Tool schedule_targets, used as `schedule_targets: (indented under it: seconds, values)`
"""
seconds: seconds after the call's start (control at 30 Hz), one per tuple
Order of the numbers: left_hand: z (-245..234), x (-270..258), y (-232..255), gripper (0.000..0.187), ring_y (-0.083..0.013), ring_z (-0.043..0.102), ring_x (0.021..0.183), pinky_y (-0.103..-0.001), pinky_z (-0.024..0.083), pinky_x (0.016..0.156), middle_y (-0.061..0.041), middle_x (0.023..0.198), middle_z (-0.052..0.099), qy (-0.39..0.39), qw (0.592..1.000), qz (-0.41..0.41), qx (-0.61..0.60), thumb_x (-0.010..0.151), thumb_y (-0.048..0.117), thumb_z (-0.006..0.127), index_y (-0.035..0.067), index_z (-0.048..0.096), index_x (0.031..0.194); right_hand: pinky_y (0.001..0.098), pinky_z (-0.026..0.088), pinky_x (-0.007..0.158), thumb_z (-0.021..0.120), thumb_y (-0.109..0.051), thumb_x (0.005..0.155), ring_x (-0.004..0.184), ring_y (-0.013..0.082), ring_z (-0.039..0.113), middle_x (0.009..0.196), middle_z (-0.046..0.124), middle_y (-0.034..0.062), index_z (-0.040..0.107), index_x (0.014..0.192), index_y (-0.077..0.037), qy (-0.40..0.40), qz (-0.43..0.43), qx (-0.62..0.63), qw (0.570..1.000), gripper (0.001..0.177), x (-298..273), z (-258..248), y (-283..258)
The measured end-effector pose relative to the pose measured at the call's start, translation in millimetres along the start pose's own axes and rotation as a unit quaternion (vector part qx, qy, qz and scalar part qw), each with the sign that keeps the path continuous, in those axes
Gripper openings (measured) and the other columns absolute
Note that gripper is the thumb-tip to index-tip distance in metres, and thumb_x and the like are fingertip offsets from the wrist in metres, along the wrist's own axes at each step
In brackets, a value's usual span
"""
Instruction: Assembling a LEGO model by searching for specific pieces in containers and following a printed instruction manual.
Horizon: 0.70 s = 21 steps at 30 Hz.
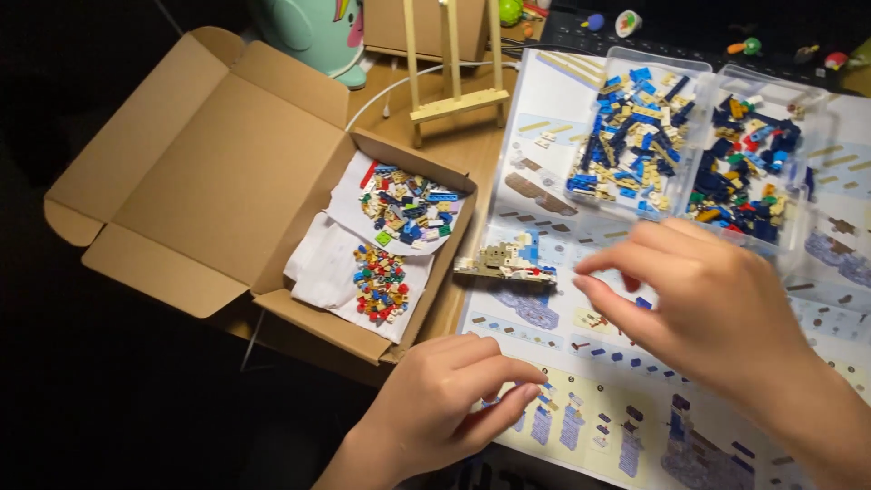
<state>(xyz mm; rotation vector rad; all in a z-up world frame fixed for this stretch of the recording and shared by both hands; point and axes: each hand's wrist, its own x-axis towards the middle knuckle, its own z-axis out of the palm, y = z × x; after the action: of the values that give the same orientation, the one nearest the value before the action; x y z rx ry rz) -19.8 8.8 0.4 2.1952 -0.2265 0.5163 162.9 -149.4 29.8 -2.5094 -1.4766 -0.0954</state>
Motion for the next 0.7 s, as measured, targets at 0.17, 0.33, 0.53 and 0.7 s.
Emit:
schedule_targets:
  seconds: [0.17, 0.33, 0.53, 0.7]
  values:
    - [0, -13, 0, 0.005, -0.0213, 0.051, 0.056, -0.032, 0.042, 0.056, -0.002, 0.068, 0.051, 0.020, 1.000, 0.005, -0.009, 0.096, 0.013, 0.062, 0.009, 0.065, 0.095, 0.0442, 0.048, 0.047, 0.067, -0.029, 0.087, 0.081, 0.0243, 0.060, 0.078, 0.063, -0.0046, 0.072, 0.094, -0.027, -0.017, -0.125, 0.009, 0.992, 0.009, 89, 35, -38]
    - [-9, -24, -1, 0.008, -0.0205, 0.050, 0.055, -0.031, 0.041, 0.054, -0.004, 0.069, 0.055, 0.030, 0.999, 0.013, -0.028, 0.096, 0.011, 0.060, 0.007, 0.066, 0.093, 0.0478, 0.050, 0.052, 0.066, -0.030, 0.087, 0.090, 0.0279, 0.056, 0.083, 0.060, 0.0014, 0.073, 0.102, -0.027, -0.123, -0.140, -0.049, 0.981, 0.017, 132, 54, -49]
    - [-8, -28, -6, 0.009, -0.0220, 0.050, 0.055, -0.032, 0.042, 0.055, -0.004, 0.068, 0.053, 0.024, 0.999, 0.003, -0.042, 0.096, 0.012, 0.060, 0.006, 0.066, 0.093, 0.0438, 0.052, 0.055, 0.065, -0.017, 0.084, 0.088, 0.0256, 0.057, 0.082, 0.064, -0.0016, 0.077, 0.095, -0.031, -0.165, -0.178, -0.064, 0.968, 0.022, 151, 60, -53]
    - [-6, -28, -6, 0.009, -0.0201, 0.055, 0.058, -0.031, 0.043, 0.055, -0.004, 0.069, 0.058, 0.016, 0.999, -0.001, -0.037, 0.094, 0.013, 0.061, 0.007, 0.066, 0.091, 0.0442, 0.049, 0.051, 0.062, -0.009, 0.080, 0.091, 0.0262, 0.055, 0.088, 0.066, -0.0019, 0.076, 0.088, -0.026, -0.199, -0.209, -0.090, 0.953, 0.023, 160, 68, -56]
